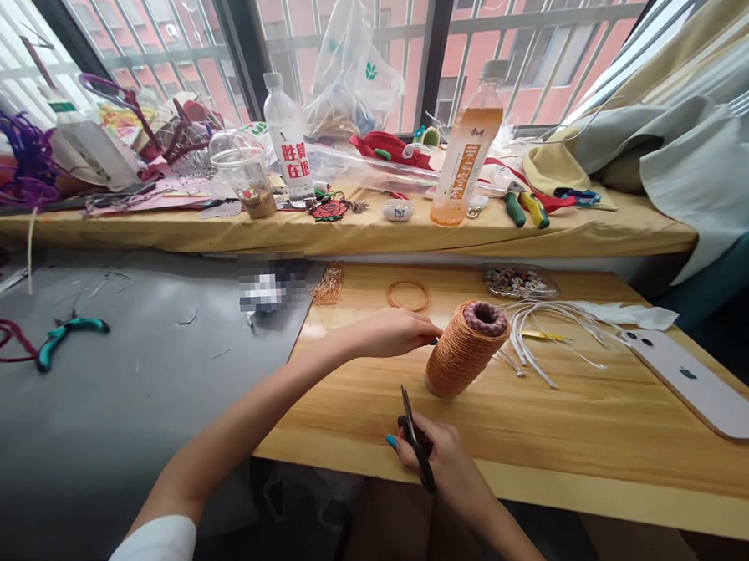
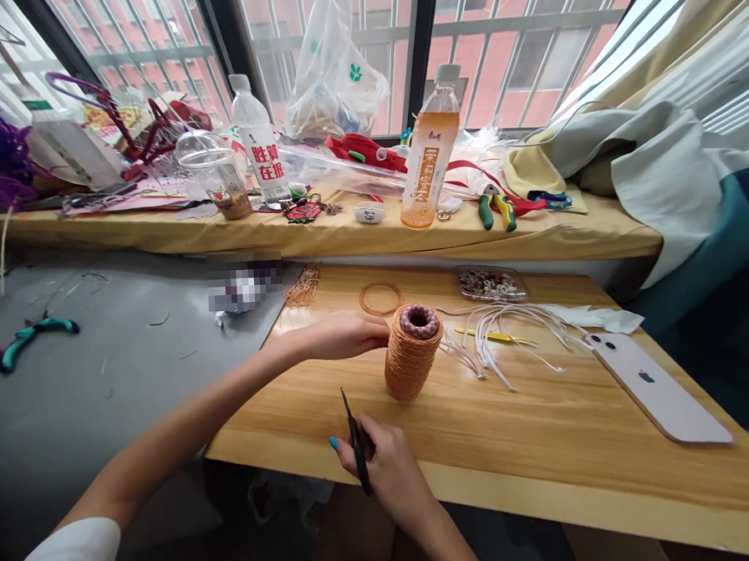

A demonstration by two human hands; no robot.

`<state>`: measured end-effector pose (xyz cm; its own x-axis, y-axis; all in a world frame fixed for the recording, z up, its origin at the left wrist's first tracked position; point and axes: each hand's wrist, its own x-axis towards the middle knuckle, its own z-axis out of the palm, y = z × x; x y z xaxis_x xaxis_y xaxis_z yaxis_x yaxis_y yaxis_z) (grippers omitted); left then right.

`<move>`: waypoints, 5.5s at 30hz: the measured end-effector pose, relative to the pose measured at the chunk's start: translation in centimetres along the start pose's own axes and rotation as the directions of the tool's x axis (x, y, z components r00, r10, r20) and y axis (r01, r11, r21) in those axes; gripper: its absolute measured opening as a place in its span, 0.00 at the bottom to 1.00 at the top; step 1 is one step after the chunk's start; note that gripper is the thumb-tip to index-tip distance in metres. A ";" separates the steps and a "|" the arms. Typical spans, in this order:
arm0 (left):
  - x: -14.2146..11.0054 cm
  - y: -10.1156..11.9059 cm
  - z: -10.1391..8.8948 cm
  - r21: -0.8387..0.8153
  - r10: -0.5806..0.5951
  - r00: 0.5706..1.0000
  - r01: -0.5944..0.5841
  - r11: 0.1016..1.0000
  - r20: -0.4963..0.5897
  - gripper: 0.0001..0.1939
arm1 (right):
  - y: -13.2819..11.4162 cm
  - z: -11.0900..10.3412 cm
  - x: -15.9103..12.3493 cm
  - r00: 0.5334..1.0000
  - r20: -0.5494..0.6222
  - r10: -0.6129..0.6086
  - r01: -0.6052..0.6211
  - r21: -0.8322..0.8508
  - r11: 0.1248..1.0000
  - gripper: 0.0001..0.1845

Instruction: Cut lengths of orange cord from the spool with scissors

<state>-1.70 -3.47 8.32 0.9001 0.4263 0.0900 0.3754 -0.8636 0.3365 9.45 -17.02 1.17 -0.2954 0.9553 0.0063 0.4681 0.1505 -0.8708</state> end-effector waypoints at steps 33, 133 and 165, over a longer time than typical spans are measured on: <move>0.3 -0.3 0.3 -0.239 0.007 0.999 -0.017 0.971 -0.043 0.15 | -0.2 0.2 0.1 0.997 -0.033 -0.071 0.069 -0.068 0.995 0.09; -19.3 4.8 -4.5 -0.145 -0.510 0.844 0.533 0.834 0.167 0.16 | -4.9 -1.9 2.6 0.712 0.619 0.331 -0.632 0.361 0.686 0.26; -21.4 2.7 -2.4 -0.301 -0.544 0.802 0.597 0.744 0.244 0.16 | -3.8 -2.7 5.8 0.733 0.453 0.507 -0.674 0.382 0.632 0.22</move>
<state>-20.49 -14.31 9.52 0.5719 0.7466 -0.3400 0.7496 -0.3072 0.5863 8.18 -11.42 5.87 -0.3563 0.6614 -0.6600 0.1771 -0.6458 -0.7427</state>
